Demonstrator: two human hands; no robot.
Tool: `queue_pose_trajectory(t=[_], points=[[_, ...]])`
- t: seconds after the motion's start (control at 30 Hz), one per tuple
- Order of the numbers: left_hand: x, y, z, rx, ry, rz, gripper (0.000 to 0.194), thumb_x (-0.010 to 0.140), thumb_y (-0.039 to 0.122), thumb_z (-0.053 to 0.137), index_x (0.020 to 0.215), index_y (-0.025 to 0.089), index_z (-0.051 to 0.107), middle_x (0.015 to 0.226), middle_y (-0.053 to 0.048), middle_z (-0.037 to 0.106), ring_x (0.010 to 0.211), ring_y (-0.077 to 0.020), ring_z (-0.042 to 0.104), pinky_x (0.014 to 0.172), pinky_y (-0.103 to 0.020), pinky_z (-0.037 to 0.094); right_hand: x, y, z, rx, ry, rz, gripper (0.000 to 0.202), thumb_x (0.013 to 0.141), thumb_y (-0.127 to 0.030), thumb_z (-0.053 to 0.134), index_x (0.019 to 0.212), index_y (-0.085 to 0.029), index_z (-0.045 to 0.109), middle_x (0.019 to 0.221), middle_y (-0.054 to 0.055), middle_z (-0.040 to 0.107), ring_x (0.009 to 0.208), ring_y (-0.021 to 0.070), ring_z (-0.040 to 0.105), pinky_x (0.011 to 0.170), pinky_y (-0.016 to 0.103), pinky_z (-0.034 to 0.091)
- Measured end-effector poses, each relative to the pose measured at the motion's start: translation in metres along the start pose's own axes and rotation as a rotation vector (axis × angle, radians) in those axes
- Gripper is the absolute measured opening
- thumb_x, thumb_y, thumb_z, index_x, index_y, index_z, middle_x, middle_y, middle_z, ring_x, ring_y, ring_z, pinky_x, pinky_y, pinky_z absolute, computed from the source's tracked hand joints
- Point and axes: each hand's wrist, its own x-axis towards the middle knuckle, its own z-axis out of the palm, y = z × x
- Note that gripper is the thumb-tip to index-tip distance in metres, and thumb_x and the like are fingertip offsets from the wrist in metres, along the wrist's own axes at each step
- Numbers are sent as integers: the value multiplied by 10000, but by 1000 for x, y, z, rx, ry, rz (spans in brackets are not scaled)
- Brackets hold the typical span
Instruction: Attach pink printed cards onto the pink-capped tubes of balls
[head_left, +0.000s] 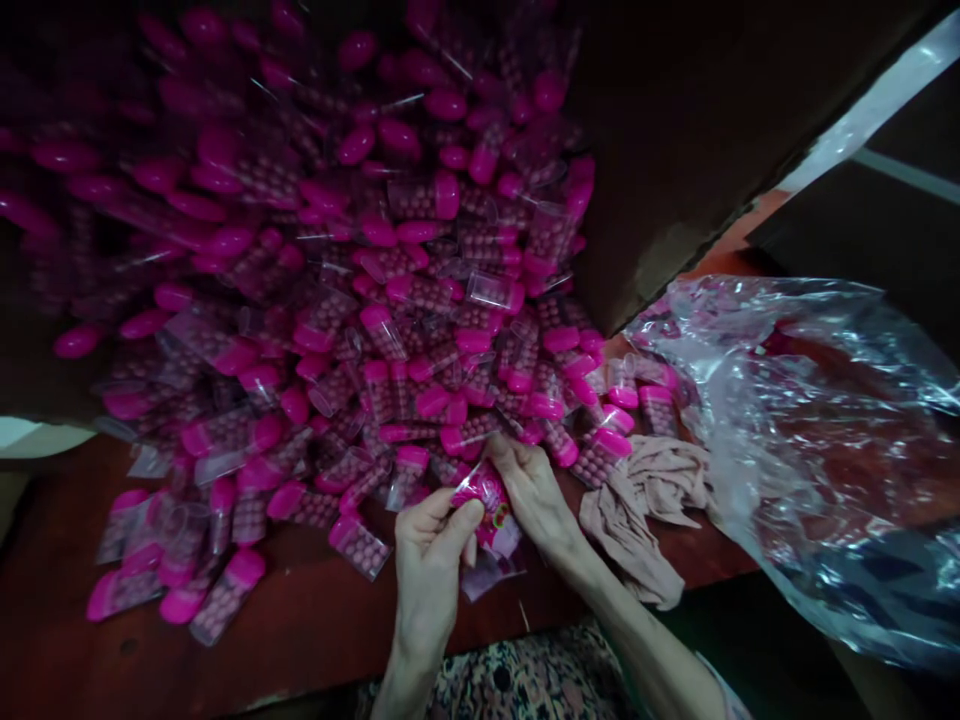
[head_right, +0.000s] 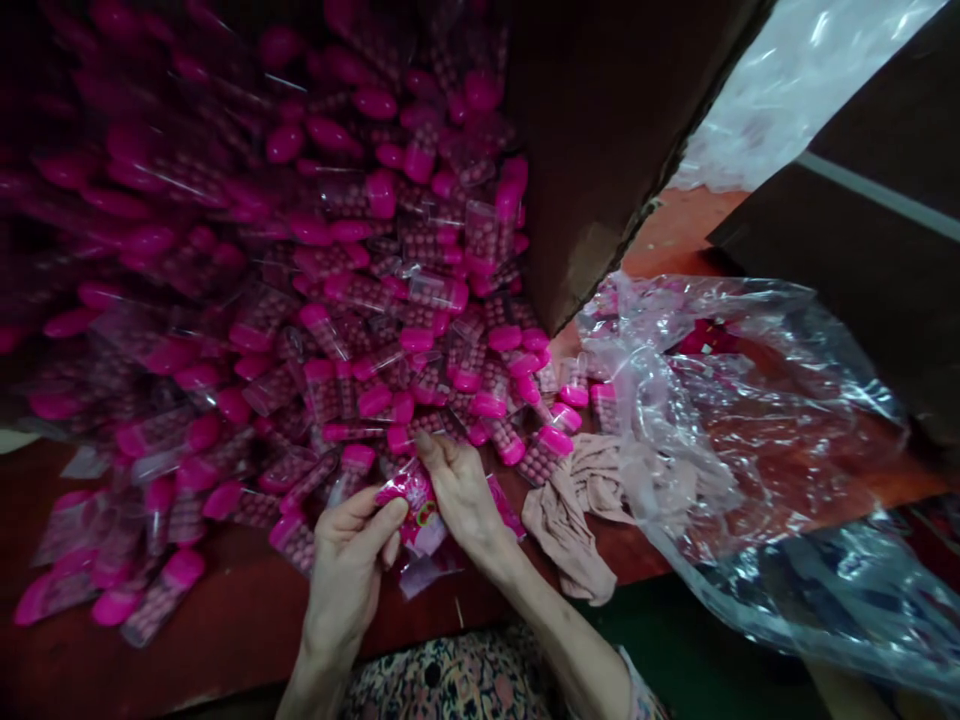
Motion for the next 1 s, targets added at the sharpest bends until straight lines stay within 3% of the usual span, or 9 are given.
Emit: queue_pose_trajectory(t=[0.1, 0.17, 0.27, 0.37, 0.47, 0.6, 0.73, 0.93, 1.0], points=[[3, 0, -4, -103, 63, -31, 213, 745, 263, 633, 580, 134, 596, 391, 77, 371, 389, -37, 262, 418, -200, 194, -6, -2, -12, 78, -19, 59, 540, 941, -455, 145, 720, -176, 552, 570, 3, 522, 506, 126, 487, 472, 231, 408], [4, 1, -7, -133, 77, -30, 188, 737, 253, 644, 597, 133, 606, 395, 78, 377, 392, -37, 267, 420, -196, 194, -12, -6, -17, 104, -68, 83, 447, 914, -487, 288, 778, -172, 573, 648, 16, 563, 590, 140, 526, 527, 238, 432], [5, 0, -9, -86, 66, -8, 200, 741, 251, 637, 583, 134, 600, 410, 73, 385, 407, -45, 288, 433, -196, 223, -26, -14, -11, 22, -67, 80, 295, 847, -434, 501, 710, -176, 534, 600, -16, 520, 543, 119, 483, 495, 218, 390], [4, -5, -7, 32, 122, 46, 219, 743, 243, 619, 551, 142, 583, 449, 55, 427, 445, -66, 342, 464, -200, 287, -39, -18, 7, -207, 86, -96, 262, 883, -306, 458, 648, -191, 467, 540, -34, 460, 474, 100, 426, 475, 220, 339], [-1, -9, -3, 172, 224, 136, 128, 739, 237, 612, 644, 154, 636, 573, 20, 529, 546, -101, 434, 546, -215, 362, -44, -16, 14, -278, 103, -277, 290, 890, -246, 402, 603, -203, 421, 524, -36, 421, 452, 97, 390, 454, 220, 314], [-15, -7, -3, 199, 176, 117, 148, 741, 303, 618, 751, 166, 677, 656, -2, 580, 576, -111, 473, 545, -214, 377, -44, -12, 4, -41, -25, 12, 285, 885, -342, 445, 640, -197, 435, 531, -57, 387, 456, 87, 374, 428, 191, 312], [-30, -10, -22, 169, 108, -47, 214, 720, 353, 633, 681, 145, 667, 474, 46, 434, 421, -70, 340, 409, -196, 266, -62, -9, 4, 77, -62, 186, 305, 856, -399, 492, 642, -185, 460, 544, -52, 409, 476, 87, 391, 439, 188, 328], [-34, -28, -51, 134, 241, -142, 286, 646, 402, 681, 629, 120, 639, 398, 68, 376, 387, -60, 292, 392, -192, 239, -86, -2, 31, -34, -155, 192, 204, 837, -336, 520, 766, -165, 605, 566, -14, 571, 493, 116, 501, 463, 200, 382], [-33, -31, -55, 138, 287, -137, 315, 637, 420, 684, 708, 116, 640, 419, 73, 399, 376, -58, 298, 377, -189, 240, -86, -1, 37, -100, -159, 154, 171, 834, -299, 518, 784, -167, 616, 569, -8, 594, 496, 125, 521, 464, 203, 387]])
